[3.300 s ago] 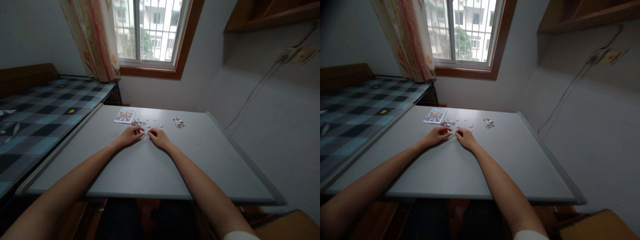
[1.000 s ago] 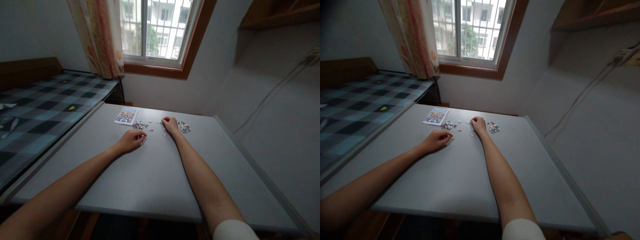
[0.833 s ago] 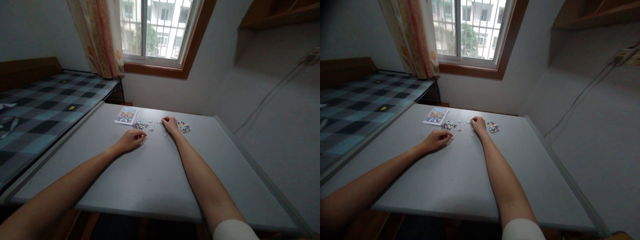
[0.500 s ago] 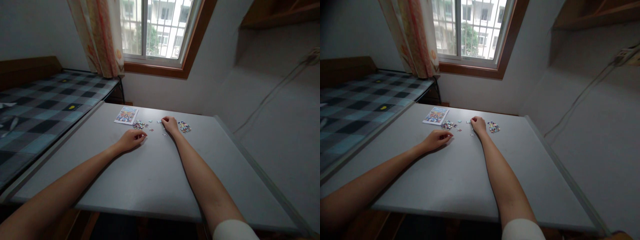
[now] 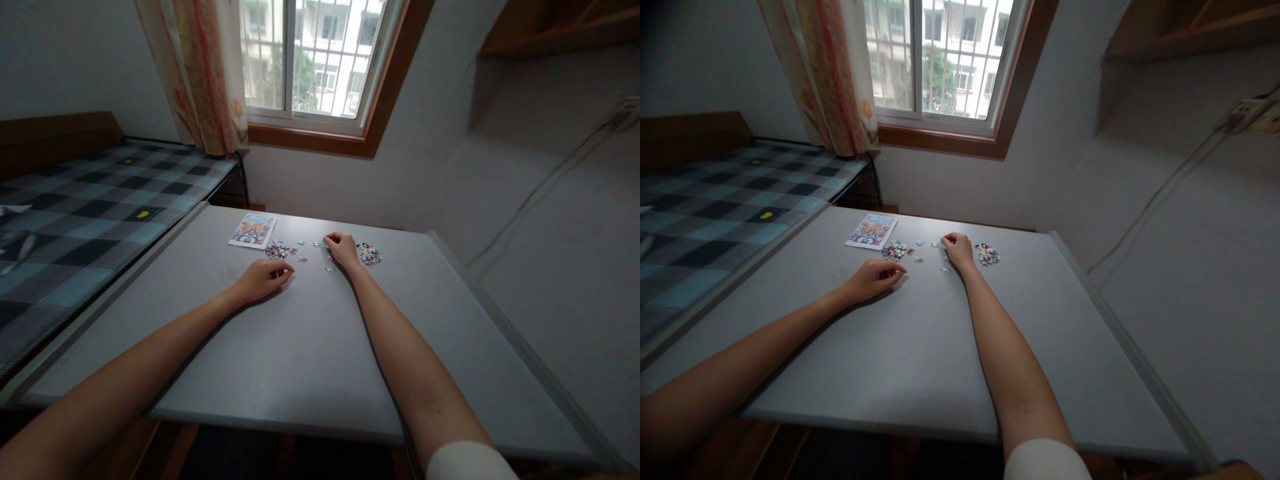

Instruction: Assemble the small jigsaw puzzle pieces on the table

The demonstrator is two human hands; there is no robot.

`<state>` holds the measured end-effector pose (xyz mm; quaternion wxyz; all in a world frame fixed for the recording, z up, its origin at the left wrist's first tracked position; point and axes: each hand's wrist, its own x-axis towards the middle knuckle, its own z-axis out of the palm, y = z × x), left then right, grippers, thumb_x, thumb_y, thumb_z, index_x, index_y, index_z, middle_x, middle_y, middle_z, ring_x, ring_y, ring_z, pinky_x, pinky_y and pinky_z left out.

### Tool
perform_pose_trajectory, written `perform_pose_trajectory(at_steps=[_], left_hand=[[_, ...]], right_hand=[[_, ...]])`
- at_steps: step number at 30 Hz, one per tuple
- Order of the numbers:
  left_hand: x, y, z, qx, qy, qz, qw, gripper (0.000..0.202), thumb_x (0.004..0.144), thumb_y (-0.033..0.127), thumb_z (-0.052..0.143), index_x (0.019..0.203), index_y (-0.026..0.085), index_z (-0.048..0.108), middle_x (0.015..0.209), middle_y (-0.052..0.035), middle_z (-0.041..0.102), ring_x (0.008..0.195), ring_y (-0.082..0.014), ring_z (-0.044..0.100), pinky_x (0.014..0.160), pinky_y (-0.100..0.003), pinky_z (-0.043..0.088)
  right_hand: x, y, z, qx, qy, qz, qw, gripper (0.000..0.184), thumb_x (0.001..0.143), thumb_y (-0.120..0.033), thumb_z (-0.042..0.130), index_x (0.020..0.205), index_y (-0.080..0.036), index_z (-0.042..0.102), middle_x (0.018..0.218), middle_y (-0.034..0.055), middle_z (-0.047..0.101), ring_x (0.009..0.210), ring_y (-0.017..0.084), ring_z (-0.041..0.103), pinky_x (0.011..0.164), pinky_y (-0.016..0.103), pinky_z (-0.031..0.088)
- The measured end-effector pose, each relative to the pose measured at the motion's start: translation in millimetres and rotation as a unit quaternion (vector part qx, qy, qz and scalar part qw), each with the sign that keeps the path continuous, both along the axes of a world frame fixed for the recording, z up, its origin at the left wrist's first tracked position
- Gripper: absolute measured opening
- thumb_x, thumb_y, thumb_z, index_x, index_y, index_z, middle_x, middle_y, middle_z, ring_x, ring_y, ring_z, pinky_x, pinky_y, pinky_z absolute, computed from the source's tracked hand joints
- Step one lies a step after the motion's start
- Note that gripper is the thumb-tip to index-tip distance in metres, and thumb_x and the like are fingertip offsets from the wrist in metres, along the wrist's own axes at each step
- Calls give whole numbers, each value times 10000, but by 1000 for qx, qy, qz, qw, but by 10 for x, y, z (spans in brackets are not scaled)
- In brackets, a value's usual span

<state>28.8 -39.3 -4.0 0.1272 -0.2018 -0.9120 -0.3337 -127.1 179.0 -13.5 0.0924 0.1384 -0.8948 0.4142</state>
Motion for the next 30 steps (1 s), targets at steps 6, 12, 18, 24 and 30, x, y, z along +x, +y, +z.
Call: perform_pose_trajectory(at_steps=[6,12,18,24,30], left_hand=[[0,-3,-4,4,1,-2,1000,240,884,299,541,911,161,736,652,-6,643,543,-83,494,560,-199,370],[-5,-9,-18,7,5,-5,1000,239,889,295,542,906,154,734,637,4,625,533,-75,476,548,-191,359],[-11,-6,-25,3,4,-4,1000,238,894,297,545,919,158,737,643,4,632,535,-73,483,549,-187,363],[-16,-11,-22,4,5,4,1000,235,887,291,550,913,156,740,640,4,634,531,-72,484,552,-187,366],[-11,-9,-12,4,-3,7,1000,234,891,294,554,922,157,741,623,8,623,526,-74,479,553,-193,363]], right_hand=[[-7,52,18,-29,5,-18,999,215,799,-282,594,840,-139,750,833,80,740,765,170,645,773,281,484],[52,20,21,76,57,-28,995,212,820,-230,577,868,-135,759,888,96,695,858,190,615,892,320,449],[80,-15,-19,113,86,46,989,240,826,-307,630,997,-208,766,1049,90,646,1045,234,533,996,375,383],[124,-54,11,142,60,26,988,211,826,-330,646,966,-235,772,1087,84,637,1067,258,493,976,390,375],[152,-98,36,139,57,26,988,192,814,-343,662,935,-236,766,1081,89,632,1077,265,496,974,407,384]])
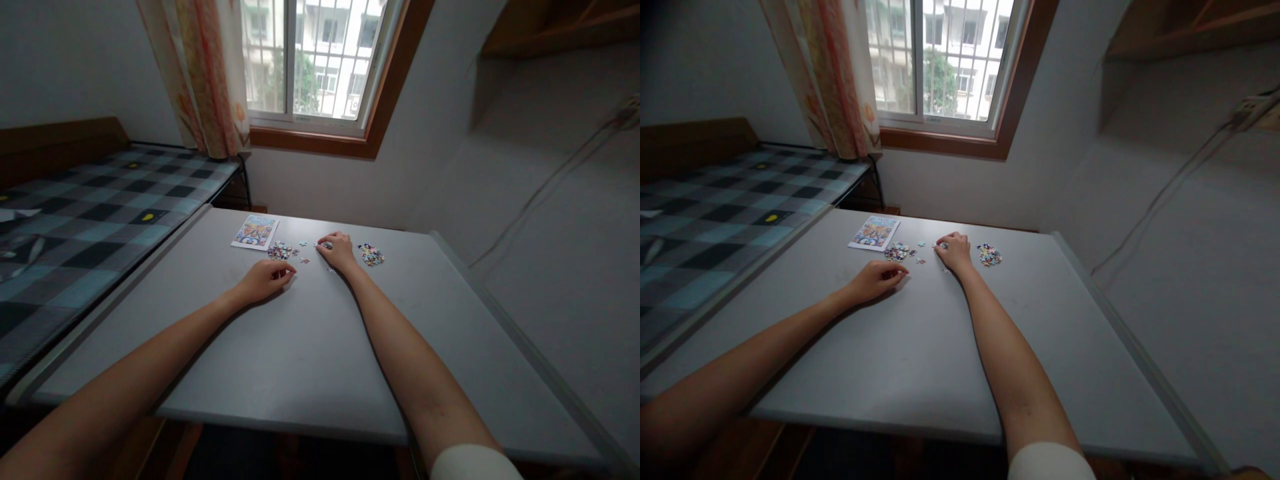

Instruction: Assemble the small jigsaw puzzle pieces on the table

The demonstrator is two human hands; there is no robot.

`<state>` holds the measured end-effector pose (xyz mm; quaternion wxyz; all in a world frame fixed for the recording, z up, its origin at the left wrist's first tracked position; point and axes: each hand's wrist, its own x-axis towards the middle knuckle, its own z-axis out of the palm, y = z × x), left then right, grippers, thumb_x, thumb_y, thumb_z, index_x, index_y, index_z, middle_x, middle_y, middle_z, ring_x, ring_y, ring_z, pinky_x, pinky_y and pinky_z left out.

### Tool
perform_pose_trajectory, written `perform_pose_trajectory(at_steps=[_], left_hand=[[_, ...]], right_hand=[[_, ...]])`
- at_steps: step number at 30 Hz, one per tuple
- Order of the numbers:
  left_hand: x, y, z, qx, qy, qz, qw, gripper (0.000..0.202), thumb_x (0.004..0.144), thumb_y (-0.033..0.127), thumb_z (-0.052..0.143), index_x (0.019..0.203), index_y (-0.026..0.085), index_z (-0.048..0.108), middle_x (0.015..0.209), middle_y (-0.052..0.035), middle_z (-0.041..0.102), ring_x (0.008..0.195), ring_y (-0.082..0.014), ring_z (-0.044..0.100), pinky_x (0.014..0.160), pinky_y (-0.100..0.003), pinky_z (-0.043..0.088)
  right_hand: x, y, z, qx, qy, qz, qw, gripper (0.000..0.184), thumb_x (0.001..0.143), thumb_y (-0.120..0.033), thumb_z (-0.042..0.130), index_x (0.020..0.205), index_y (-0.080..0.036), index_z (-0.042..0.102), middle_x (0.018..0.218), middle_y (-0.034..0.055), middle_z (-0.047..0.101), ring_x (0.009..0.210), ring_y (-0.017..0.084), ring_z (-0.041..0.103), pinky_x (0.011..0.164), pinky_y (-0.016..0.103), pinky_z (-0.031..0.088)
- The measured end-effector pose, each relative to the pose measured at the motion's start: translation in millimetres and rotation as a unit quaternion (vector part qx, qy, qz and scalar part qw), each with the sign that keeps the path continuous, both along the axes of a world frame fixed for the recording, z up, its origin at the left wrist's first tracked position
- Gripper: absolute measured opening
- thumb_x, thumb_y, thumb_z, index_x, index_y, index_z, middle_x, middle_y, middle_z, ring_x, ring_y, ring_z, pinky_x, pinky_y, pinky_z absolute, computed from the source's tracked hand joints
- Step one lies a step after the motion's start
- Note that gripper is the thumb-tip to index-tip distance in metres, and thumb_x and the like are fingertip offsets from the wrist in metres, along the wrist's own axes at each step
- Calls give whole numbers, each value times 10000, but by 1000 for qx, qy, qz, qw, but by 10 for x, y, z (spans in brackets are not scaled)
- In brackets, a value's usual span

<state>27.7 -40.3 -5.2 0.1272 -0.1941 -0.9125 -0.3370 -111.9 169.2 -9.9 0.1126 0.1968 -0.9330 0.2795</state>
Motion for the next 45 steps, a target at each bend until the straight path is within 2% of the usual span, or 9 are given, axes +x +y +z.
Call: perform_pose_trajectory(at_steps=[5,9,12,18,23,29,35,45], left_hand=[[0,-2,-3,0,-2,1,1000,236,891,298,555,913,155,742,627,5,625,530,-75,487,556,-196,364],[-8,-13,-15,2,1,-2,1000,240,892,302,550,914,156,740,631,5,628,537,-77,490,559,-195,363],[-12,-19,-23,-2,0,-3,1000,236,890,292,546,908,155,738,619,7,622,532,-77,487,551,-194,353],[-15,-18,-22,-2,2,-8,1000,239,888,297,547,912,156,739,615,9,618,524,-77,479,554,-196,355],[-15,-13,-18,-5,2,-5,1000,247,890,309,544,909,157,738,602,12,612,521,-78,475,559,-195,359],[-3,-10,0,-8,-7,1,1000,256,888,310,539,908,155,742,603,6,615,530,-82,480,556,-196,358],[-12,-21,-18,-7,-12,4,1000,254,886,312,543,921,159,743,609,6,621,531,-82,483,547,-192,354],[-15,-19,-12,-6,-17,7,1000,271,887,325,541,911,148,744,596,3,608,528,-84,488,546,-195,350]], right_hand=[[-50,15,-14,-26,4,4,1000,215,819,-322,649,972,-221,760,1076,90,651,1055,242,555,985,399,414],[-130,119,53,-85,-17,-4,996,210,834,-207,590,969,-171,747,1015,81,696,837,158,629,898,318,483],[-173,231,137,-106,-29,-9,994,209,827,-159,582,959,-146,744,984,86,726,781,143,644,845,289,505],[-189,373,183,-69,-55,10,996,163,800,-164,642,916,-148,754,918,82,748,777,148,666,819,280,515],[-132,308,132,-27,-64,36,997,206,812,-186,642,978,-144,755,927,87,734,780,137,655,809,254,505],[-86,279,130,23,-36,50,998,186,826,-178,627,945,-155,768,953,86,693,810,137,639,843,251,488],[-125,325,162,45,-45,44,997,184,809,-152,628,923,-157,772,936,89,702,773,142,634,789,245,494],[-106,307,136,40,-39,47,997,212,812,-177,608,945,-135,768,959,104,708,765,142,639,808,250,487]])
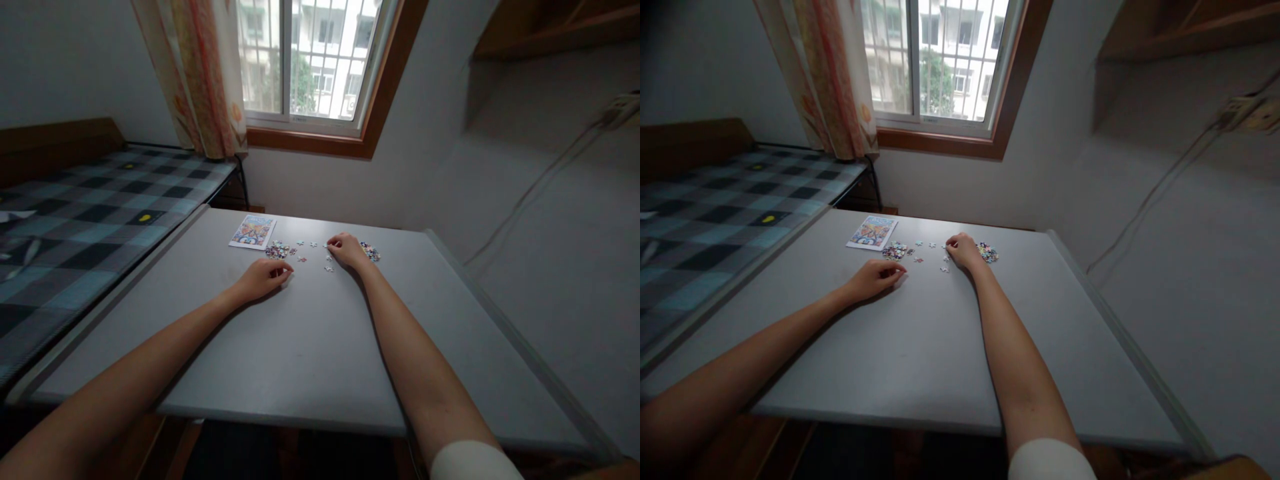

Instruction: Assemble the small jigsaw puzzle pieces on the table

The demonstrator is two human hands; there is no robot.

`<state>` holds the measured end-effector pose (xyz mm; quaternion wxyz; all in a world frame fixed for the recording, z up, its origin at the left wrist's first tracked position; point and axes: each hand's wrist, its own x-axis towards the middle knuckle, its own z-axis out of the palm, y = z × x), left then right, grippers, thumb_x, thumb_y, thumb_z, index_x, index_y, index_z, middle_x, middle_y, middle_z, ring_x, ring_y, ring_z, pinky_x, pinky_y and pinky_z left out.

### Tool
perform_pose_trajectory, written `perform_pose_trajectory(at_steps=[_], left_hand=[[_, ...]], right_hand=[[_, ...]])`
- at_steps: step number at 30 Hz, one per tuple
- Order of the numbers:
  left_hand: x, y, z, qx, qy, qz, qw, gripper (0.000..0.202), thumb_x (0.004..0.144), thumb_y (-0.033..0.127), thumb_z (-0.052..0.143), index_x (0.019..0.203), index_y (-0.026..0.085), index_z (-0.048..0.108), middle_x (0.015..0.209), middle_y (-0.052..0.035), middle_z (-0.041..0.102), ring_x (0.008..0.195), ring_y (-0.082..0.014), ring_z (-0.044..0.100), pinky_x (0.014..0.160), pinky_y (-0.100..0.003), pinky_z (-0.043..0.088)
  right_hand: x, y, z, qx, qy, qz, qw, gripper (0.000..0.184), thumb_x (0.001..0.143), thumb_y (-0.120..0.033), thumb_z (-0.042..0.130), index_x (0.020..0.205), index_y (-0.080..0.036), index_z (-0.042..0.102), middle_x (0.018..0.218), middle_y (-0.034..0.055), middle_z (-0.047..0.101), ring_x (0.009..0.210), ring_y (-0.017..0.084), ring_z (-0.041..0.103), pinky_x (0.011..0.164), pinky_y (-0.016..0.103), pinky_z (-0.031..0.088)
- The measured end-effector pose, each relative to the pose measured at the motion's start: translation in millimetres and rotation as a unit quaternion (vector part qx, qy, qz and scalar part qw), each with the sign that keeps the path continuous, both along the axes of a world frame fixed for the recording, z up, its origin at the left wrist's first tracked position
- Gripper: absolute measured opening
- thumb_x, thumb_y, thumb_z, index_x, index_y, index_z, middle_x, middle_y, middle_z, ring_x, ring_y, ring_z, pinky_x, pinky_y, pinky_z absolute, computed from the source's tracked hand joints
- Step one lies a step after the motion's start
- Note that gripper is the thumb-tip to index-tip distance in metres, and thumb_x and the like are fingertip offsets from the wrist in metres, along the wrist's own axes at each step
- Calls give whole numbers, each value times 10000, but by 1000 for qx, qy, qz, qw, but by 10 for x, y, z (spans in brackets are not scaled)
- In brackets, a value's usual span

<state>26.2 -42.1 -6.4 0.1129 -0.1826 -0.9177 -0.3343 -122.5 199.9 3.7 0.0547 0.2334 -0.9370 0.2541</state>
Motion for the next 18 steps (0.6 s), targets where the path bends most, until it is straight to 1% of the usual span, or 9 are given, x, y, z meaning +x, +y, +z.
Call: perform_pose_trajectory(at_steps=[7,15,18], left_hand=[[-7,-4,-14,2,4,-4,1000,267,889,329,541,914,154,742,601,4,615,529,-84,492,546,-194,354],[5,10,8,4,5,-2,1000,249,882,310,551,906,154,744,610,-1,619,532,-86,485,551,-197,353],[5,12,21,6,3,-2,1000,256,881,307,548,903,147,745,603,-2,612,528,-86,482,550,-199,350]], right_hand=[[14,10,18,-17,1,0,1000,163,798,-153,625,885,-142,763,921,88,700,734,129,623,777,246,491],[3,12,-2,-18,-3,-3,1000,173,794,-164,622,892,-139,763,928,97,717,761,146,640,787,256,496],[-14,11,1,-47,-1,-20,999,187,799,-167,607,900,-142,762,922,98,734,799,162,656,814,273,498]])
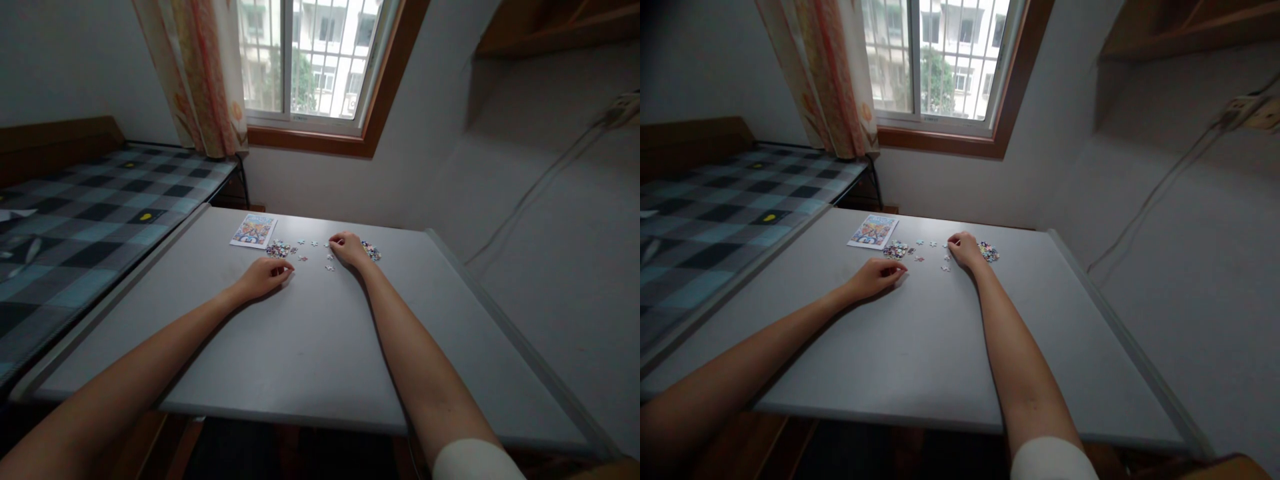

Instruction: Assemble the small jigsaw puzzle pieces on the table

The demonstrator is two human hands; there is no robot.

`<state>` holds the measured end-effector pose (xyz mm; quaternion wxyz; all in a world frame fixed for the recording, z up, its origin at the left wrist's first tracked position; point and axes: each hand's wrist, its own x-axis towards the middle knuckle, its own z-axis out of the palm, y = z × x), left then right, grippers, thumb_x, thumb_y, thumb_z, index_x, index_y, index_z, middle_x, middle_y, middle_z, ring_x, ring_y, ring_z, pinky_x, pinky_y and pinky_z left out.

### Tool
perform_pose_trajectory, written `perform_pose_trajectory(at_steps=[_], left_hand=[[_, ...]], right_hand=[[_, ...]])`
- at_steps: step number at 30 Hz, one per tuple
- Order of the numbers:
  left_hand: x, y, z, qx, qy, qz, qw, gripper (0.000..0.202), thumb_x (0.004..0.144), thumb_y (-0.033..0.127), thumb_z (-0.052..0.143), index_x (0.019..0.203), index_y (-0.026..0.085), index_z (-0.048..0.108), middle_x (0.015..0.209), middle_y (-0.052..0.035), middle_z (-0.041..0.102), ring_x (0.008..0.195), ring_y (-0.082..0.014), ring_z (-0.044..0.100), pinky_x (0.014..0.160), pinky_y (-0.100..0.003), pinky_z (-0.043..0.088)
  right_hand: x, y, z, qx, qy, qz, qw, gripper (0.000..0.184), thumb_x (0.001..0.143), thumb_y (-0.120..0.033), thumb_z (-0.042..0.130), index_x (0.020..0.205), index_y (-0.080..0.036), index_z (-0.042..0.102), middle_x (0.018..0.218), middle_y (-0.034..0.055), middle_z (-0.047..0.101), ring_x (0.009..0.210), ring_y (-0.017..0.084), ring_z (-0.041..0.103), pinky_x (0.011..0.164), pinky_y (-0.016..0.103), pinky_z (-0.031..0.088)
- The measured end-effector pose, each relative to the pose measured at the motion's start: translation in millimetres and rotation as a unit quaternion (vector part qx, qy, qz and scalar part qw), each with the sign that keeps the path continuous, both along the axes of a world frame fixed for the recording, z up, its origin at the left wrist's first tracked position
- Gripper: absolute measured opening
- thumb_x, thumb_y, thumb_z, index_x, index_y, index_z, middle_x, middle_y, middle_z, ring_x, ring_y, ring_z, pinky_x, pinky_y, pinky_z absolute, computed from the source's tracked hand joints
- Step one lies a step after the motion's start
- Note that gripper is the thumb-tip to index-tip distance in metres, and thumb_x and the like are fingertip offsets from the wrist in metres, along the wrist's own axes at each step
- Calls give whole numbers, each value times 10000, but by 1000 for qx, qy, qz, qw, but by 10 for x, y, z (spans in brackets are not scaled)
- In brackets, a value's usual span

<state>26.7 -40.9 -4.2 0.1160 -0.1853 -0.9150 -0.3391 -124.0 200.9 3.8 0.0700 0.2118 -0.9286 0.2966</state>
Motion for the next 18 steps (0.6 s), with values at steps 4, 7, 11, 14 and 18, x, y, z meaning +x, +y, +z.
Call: perform_pose_trajectory(at_steps=[4,7,11,14,18], left_hand=[[-4,12,32,10,-8,5,1000,255,874,297,548,886,137,747,569,6,585,517,-84,462,542,-197,341],[-15,18,36,21,-11,7,1000,248,865,288,549,876,136,744,564,12,579,518,-81,446,535,-192,334],[-30,11,7,23,-9,2,1000,265,864,313,541,879,135,738,569,13,579,520,-82,440,529,-190,330],[-31,5,-4,9,-9,-11,1000,277,869,327,534,888,138,735,582,7,591,521,-83,451,532,-193,334],[-22,-3,0,-2,-3,-16,1000,278,876,331,528,889,145,733,590,5,598,521,-85,463,541,-198,342]], right_hand=[[-35,20,90,-77,-4,-43,996,230,814,-171,552,915,-135,756,927,97,749,800,163,674,836,289,506],[-29,50,199,-130,5,-60,990,250,811,-190,532,927,-146,748,933,83,750,768,158,669,808,301,520],[95,67,212,-137,18,-64,988,244,815,-195,530,929,-155,742,941,74,741,756,151,655,807,298,513],[251,39,70,-94,20,-51,994,233,821,-192,547,935,-154,746,953,82,719,785,153,642,857,299,491],[410,-8,-127,-68,48,-50,995,255,842,-222,549,993,-151,742,1023,108,678,963,198,617,963,348,441]])
